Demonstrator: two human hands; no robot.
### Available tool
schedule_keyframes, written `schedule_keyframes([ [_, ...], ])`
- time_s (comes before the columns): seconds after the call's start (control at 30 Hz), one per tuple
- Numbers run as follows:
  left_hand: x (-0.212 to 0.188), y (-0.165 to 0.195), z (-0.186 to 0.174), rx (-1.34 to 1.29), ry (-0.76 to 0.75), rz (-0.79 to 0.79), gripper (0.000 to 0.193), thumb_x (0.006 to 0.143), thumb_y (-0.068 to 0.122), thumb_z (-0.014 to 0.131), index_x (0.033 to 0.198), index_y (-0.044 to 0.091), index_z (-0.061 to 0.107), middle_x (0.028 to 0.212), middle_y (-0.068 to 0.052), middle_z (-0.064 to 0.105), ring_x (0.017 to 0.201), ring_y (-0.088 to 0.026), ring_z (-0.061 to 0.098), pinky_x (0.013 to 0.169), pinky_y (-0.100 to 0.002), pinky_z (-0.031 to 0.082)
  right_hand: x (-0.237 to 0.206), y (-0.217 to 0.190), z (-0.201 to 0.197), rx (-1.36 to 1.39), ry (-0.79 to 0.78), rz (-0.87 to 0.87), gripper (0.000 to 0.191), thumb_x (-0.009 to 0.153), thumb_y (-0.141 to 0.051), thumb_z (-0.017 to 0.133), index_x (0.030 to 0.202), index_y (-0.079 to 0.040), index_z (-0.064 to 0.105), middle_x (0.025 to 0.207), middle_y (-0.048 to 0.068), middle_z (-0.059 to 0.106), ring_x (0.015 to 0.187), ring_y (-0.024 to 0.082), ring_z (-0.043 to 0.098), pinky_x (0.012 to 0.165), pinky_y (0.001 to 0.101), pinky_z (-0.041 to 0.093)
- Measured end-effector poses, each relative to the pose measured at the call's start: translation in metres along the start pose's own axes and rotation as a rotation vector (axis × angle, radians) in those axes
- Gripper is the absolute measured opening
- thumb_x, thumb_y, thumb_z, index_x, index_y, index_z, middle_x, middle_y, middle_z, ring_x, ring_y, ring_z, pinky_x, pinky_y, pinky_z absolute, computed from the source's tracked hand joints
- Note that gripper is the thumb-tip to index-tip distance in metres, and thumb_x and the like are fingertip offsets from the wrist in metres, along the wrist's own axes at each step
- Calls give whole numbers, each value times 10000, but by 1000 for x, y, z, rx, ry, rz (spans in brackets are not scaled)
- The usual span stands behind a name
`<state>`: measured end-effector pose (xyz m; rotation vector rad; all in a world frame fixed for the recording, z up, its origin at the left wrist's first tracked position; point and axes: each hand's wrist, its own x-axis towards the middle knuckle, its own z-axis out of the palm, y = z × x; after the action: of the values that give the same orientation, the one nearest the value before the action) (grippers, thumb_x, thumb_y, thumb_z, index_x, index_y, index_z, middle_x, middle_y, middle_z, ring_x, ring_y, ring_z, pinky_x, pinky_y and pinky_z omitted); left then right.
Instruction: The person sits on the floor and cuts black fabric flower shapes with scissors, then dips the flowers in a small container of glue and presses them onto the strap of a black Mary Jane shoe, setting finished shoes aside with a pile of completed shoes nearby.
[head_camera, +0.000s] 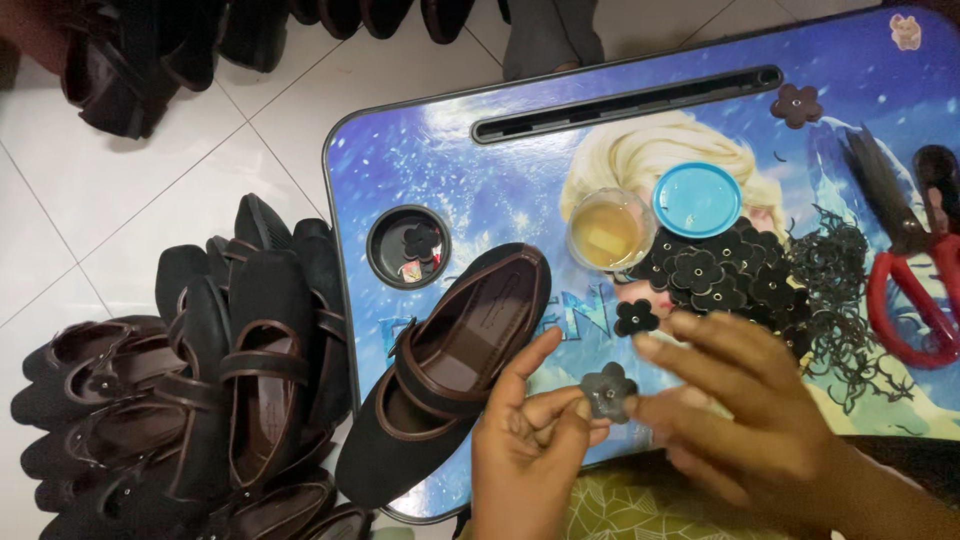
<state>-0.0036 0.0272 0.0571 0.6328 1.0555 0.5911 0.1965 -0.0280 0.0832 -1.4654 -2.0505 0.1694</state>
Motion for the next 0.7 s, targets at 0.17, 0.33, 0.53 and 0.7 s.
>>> schedule_keyframes([
  [0.17, -3, 1, -11, -29, -51, -35, 668, 881, -87, 591, 1515, 78, 458, 946, -140, 767, 817, -154, 749, 759, -312, 649, -1, 2, -6, 66, 66, 88, 429, 761, -108, 764, 1181, -163, 696, 1334, 128, 642, 1326, 349, 567, 1117, 487, 446],
  [0.33, -12, 1, -22, -73, -196, -77, 697, 886, -82, 568, 1547, 90, 430, 976, -120, 750, 824, -152, 734, 781, -312, 636, 3, 12, 12, 259, -2, -82, 524, 783, -56, 796, 1261, -138, 600, 1205, 20, 719, 1219, 307, 640, 1034, 440, 502],
  [0.53, -24, -5, -40, -4, -123, 26, 590, 901, -26, 617, 1473, 64, 501, 984, -127, 771, 842, -155, 751, 778, -310, 620, 10, 8, 16, 575, -50, 86, 527, 808, -50, 811, 1296, -145, 637, 1056, -4, 770, 1121, 210, 711, 957, 372, 577],
  [0.7, -32, -4, -56, 462, 582, 562, 326, 898, 55, 785, 1194, 11, 655, 946, -148, 767, 797, -179, 746, 759, -286, 620, 39, 0, 18, 556, -129, 267, 568, 806, -39, 774, 1353, -98, 635, 1020, 41, 750, 994, 163, 709, 869, 341, 566],
])
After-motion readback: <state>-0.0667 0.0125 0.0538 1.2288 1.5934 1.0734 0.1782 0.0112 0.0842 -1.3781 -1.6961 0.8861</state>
